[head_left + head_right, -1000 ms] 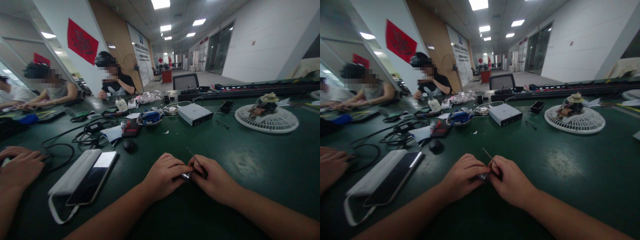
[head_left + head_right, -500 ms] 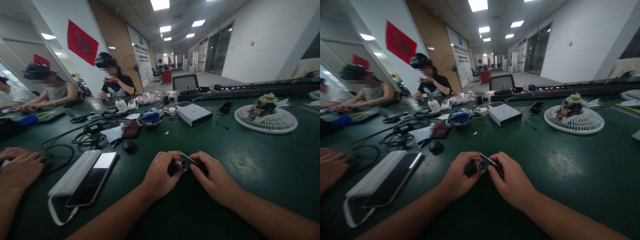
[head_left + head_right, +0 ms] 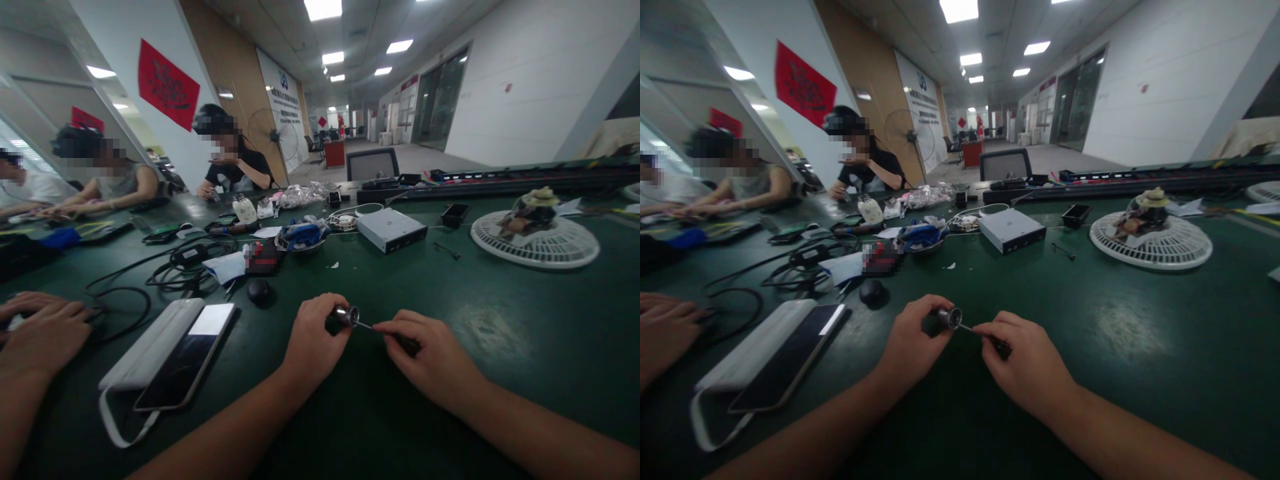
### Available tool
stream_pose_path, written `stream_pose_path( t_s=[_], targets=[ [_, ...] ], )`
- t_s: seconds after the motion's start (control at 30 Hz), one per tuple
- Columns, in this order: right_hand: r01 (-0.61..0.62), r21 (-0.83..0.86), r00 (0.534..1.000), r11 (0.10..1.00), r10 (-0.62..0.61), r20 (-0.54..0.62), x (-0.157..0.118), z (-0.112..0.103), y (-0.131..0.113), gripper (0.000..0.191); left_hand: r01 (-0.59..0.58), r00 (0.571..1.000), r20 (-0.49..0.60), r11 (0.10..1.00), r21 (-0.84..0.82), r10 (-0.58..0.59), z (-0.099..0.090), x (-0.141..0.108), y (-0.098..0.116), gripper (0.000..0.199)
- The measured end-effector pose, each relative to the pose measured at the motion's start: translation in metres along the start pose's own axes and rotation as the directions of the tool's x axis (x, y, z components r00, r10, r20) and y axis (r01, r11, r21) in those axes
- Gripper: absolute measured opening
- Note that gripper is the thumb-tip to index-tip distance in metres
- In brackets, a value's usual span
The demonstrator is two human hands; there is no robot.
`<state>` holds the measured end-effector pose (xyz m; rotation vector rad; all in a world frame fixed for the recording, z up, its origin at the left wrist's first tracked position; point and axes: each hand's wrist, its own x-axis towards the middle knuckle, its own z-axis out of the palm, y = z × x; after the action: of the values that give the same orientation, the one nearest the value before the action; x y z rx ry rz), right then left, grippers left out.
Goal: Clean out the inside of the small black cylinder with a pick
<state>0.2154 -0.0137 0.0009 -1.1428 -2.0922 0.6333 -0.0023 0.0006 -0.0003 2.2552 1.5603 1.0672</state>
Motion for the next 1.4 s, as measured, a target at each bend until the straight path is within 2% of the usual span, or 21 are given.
stream_pose_path(
  t_s=[0.1,0.2,0.3,0.4,0.47,0.57,0.63,0.73,0.8,0.9,0.97,1.07,1.13,1.23,1.3,1.4],
  targets=[
    [0.06,0.037,0.998,0.997,-0.06,-0.019,-0.0013,0.001,0.0008,0.03,-0.056,0.998,0.016,0.998,0.003,0.056,0.0005,0.0006,0.0008,0.028],
    [0.026,0.017,0.997,1.0,-0.025,-0.068,-0.0009,0.0019,0.0021,0.029,-0.097,0.995,0.027,0.995,0.004,0.097,-0.0001,0.001,0.0024,0.028],
    [-0.016,-0.03,0.999,0.999,0.015,-0.028,0.0,0.0015,0.002,0.029,-0.088,0.996,0.019,0.996,0.021,0.088,-0.0012,0.0011,0.0032,0.027],
    [0.031,0.0,0.999,1.0,-0.031,0.02,0.0,0.0003,0.0008,0.031,-0.088,0.996,0.026,0.996,0.017,0.088,-0.001,0.0017,0.0024,0.027],
    [0.042,0.031,0.999,0.999,-0.042,-0.006,-0.0001,-0.0002,0.0005,0.031,-0.105,0.994,0.04,0.994,0.003,0.105,-0.0001,0.0024,0.0016,0.028],
    [-0.014,0.007,0.999,1.0,0.014,-0.044,0.0003,-0.0001,0.0011,0.029,-0.125,0.991,0.044,0.992,-0.013,0.126,0.0008,0.003,0.001,0.029],
    [-0.028,-0.031,1.0,0.999,0.027,-0.011,0.0008,0.0002,0.0017,0.029,-0.127,0.991,0.036,0.992,-0.015,0.128,0.0007,0.0026,0.0011,0.03],
    [0.025,-0.017,0.999,1.0,-0.024,0.036,0.0007,0.0003,0.0023,0.029,-0.128,0.992,0.023,0.992,-0.013,0.128,0.0002,0.0012,0.0013,0.032],
    [0.033,0.012,0.999,0.999,-0.033,0.009,0.0005,0.0002,0.0025,0.029,-0.128,0.991,0.027,0.992,-0.019,0.129,0.0001,0.0005,0.0014,0.032],
    [-0.027,-0.011,0.999,1.0,0.026,-0.029,0.0004,-0.0002,0.0025,0.027,-0.128,0.991,0.046,0.991,-0.024,0.129,-0.0001,0.0006,0.0015,0.029],
    [-0.028,-0.033,1.0,0.999,0.029,0.005,0.0008,-0.0006,0.0022,0.027,-0.127,0.991,0.046,0.992,-0.02,0.128,-0.0002,0.0008,0.0017,0.029],
    [0.03,0.027,0.998,0.999,-0.032,0.061,0.0022,-0.0011,0.0014,0.03,-0.131,0.99,0.05,0.991,-0.017,0.131,-0.0003,0.0003,0.0016,0.034],
    [0.02,0.068,0.999,0.997,-0.023,0.031,0.0032,-0.0012,0.001,0.029,-0.142,0.988,0.055,0.99,-0.025,0.143,-0.0001,-0.0004,0.0011,0.036],
    [-0.043,0.026,0.999,0.999,0.044,-0.013,0.0034,-0.0006,0.0008,0.027,-0.136,0.989,0.059,0.99,-0.035,0.138,0.0002,-0.001,0.0,0.036],
    [-0.038,-0.008,0.999,0.999,0.038,0.023,0.0027,-0.0001,0.0009,0.027,-0.121,0.991,0.061,0.992,-0.028,0.123,0.0004,-0.0011,-0.0005,0.037],
    [0.0,0.032,0.998,0.999,-0.002,0.064,0.0016,0.0002,0.0013,0.029,-0.123,0.99,0.066,0.992,-0.023,0.125,0.001,-0.001,-0.0007,0.039]
  ],
)
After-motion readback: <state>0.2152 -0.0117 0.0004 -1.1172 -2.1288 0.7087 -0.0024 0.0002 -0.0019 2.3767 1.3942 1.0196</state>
